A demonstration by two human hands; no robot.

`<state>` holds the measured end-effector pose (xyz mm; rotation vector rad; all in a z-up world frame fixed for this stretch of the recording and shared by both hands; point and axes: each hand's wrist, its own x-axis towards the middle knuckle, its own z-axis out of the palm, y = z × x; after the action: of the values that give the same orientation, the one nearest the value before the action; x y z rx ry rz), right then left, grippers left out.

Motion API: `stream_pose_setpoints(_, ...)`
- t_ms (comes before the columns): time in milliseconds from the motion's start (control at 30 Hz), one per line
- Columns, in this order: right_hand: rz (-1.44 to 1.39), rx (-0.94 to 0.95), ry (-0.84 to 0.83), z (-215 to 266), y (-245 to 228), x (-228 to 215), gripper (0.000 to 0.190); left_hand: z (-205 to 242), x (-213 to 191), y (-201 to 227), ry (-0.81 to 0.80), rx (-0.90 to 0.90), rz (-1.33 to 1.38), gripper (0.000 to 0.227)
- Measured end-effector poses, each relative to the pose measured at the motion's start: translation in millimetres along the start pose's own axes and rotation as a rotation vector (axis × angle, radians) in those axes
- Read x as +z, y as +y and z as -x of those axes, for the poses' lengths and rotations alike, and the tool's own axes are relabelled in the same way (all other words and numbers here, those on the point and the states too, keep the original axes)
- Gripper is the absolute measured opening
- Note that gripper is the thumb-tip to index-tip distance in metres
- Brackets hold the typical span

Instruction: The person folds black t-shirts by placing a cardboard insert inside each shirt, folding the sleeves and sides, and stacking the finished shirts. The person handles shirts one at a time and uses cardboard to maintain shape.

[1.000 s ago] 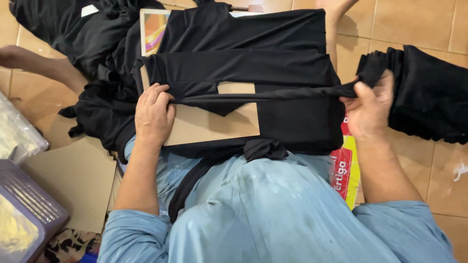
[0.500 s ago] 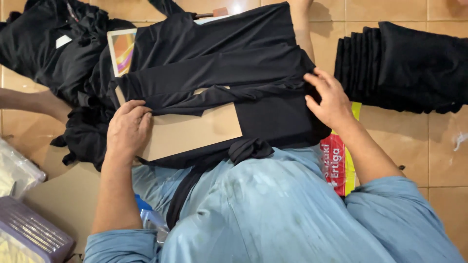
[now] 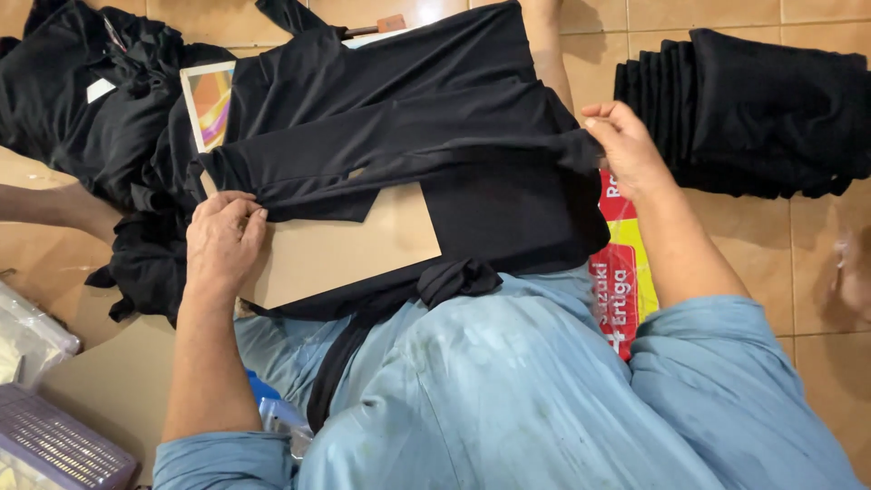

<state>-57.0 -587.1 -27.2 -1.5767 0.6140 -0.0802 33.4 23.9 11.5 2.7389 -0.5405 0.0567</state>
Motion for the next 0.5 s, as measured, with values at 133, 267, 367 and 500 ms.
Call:
stream_pose_setpoints(133,0.235,-0.185,-0.008,8.5,15.5,-8.4,0.032,0.1,12.9,-12.1,0.008,-0.035,-0.037,0.014)
stream_pose_setpoints(267,0.491,-0.536,-0.066,38.3,2.0,2.1,0.052,3.0,3.9,-0.1,0.012,-0.025,-0.043,0.015)
stream_pose_setpoints(367,0.767,-0.773,-0.029,29.1,12.5,2.2,0.035,1.9,2.6,3.5,0.023,-0.018,-0.037,0.014)
stream_pose_setpoints(500,0.487,-0.622,0.093,24.6,3.2,4.2,0.007,3.1,4.9,-1.8,0.016,-0.029,0.026,0.015)
